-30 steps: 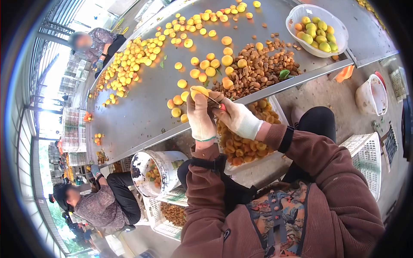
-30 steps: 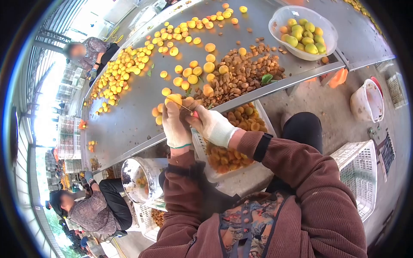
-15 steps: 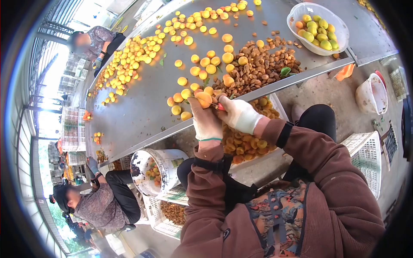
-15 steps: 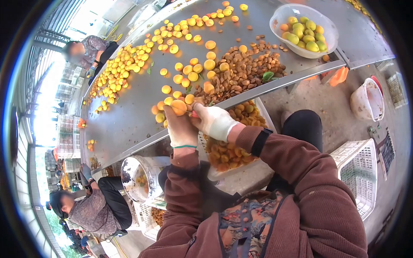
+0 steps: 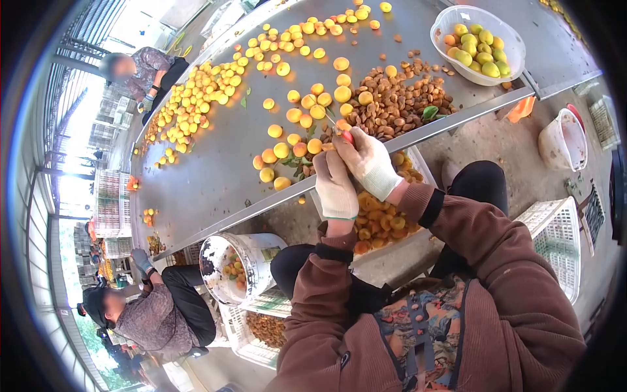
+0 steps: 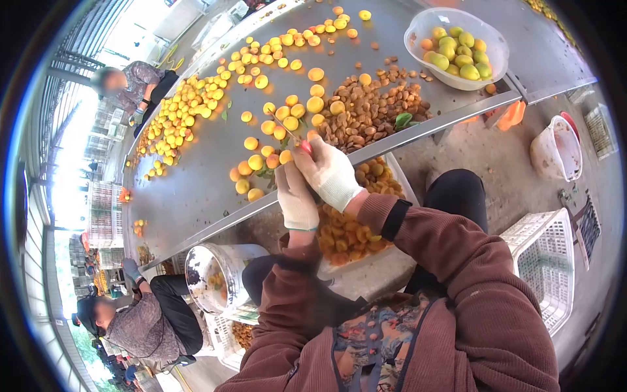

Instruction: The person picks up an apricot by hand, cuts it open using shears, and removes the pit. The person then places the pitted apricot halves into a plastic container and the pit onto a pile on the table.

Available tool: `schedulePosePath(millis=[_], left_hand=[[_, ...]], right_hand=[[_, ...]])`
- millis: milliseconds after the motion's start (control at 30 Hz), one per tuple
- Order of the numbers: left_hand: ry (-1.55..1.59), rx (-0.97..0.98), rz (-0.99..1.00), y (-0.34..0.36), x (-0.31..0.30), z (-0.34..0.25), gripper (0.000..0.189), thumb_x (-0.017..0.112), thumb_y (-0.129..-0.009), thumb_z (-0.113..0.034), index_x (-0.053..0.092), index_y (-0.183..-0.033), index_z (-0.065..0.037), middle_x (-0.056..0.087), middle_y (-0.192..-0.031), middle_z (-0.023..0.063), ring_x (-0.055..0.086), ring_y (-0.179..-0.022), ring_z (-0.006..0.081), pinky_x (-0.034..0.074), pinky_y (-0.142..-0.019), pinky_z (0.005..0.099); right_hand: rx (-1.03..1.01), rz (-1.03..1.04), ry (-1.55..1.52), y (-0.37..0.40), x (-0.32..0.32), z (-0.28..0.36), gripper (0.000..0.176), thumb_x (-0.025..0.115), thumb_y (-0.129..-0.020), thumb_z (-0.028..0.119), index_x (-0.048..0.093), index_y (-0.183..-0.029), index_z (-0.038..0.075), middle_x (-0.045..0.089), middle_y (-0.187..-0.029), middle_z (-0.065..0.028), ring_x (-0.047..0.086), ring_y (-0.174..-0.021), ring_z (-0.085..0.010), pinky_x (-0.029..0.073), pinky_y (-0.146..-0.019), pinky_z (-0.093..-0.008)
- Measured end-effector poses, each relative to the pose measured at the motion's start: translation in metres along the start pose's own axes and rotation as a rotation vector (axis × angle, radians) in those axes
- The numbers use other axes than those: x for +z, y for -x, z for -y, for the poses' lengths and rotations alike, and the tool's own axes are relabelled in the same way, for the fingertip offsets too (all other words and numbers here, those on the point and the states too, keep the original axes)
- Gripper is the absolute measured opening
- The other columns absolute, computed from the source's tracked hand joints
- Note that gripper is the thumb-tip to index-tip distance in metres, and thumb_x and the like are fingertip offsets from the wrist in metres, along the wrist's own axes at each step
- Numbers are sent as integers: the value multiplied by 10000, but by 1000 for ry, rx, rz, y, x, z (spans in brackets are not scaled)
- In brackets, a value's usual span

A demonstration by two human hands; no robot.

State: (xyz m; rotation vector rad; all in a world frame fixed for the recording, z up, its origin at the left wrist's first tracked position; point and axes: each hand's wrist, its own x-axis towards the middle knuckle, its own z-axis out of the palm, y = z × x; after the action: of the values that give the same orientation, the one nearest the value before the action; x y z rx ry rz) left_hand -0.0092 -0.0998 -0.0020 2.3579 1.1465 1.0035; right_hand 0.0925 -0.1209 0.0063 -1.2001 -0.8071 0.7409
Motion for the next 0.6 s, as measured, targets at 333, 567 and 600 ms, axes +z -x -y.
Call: schedulePosePath(millis=[333, 567, 600], left_hand=[[1461, -519, 460, 17, 29, 54, 311, 444, -1018, -274, 568, -1234, -88, 611, -1241, 92, 557, -1195, 231, 451, -1027, 369], [1402, -1170, 467, -2, -13, 29, 341, 402, -1029, -363, 567, -911, -89, 563, -655, 11, 485, -418, 111, 365, -361, 230], [1354, -1112, 544, -1, -15, 29, 351, 397, -1033, -363, 578, -906, -90, 559, -649, 9, 481, -423, 104, 367, -366, 229]], right_hand=[[-321, 125, 604, 10, -12, 2, 238, 653, -821, 289, 588, -849, 62, 619, -794, -177, 629, -771, -406, 523, -693, -472], [355, -18, -355, 0, -7, -15, 288, 610, -952, 293, 628, -979, 7, 578, -844, 35, 515, -786, -46, 451, -679, -227], [495, -27, -350, -4, -15, 1, 322, 608, -948, 298, 620, -1037, -11, 582, -864, 18, 517, -793, -46, 443, -689, -225]])
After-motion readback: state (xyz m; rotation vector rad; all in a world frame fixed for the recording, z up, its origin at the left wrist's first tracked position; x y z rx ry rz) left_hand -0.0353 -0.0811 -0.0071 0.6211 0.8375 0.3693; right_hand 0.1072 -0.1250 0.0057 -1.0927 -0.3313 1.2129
